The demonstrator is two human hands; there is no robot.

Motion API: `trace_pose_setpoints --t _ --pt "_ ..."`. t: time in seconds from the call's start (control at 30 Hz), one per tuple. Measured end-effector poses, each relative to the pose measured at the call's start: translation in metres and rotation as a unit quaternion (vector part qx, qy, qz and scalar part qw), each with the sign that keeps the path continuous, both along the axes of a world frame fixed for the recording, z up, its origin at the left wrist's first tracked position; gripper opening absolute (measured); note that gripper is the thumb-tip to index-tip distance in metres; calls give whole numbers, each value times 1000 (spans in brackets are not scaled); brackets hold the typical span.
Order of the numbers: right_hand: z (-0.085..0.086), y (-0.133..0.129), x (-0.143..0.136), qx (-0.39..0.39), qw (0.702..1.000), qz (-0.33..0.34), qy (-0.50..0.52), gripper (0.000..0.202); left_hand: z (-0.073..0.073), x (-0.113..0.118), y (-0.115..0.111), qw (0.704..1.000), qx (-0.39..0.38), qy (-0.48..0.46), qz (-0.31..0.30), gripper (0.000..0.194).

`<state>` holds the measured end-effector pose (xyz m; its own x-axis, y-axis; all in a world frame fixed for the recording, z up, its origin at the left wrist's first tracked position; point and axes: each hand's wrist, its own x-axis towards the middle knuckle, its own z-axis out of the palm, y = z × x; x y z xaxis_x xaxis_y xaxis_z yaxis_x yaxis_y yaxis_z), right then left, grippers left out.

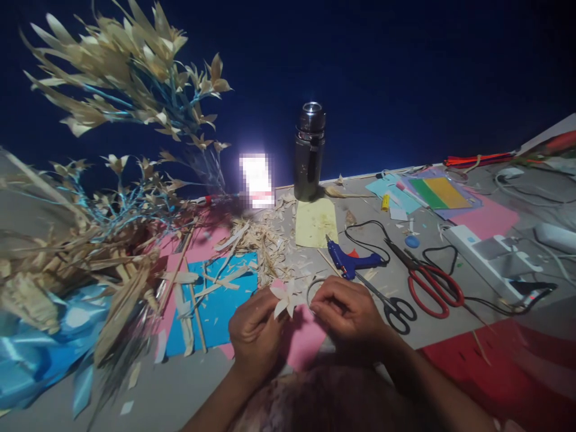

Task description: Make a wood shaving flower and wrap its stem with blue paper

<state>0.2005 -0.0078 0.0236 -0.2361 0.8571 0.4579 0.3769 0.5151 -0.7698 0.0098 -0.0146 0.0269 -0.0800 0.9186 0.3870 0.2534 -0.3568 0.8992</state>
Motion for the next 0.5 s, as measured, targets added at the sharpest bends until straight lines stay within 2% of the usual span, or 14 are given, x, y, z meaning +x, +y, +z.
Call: trace_pose_setpoints --t 0.1,0.17,0.33,0.5 --pt "-6 -1 5 -30 999 2 -13 17 5 -5 4 991 126 43 -10 19" --pt "-9 -2 8 -48 999 -4 -24 16 7 -12 7 982 173 72 -4 20" --pt "-18 -3 8 -80 996 -24 -23 18 -1 -32 16 953 239 186 10 24" --pt "-28 -2 1 -40 998 -32 -34 18 -2 -38 32 934 279 223 15 27"
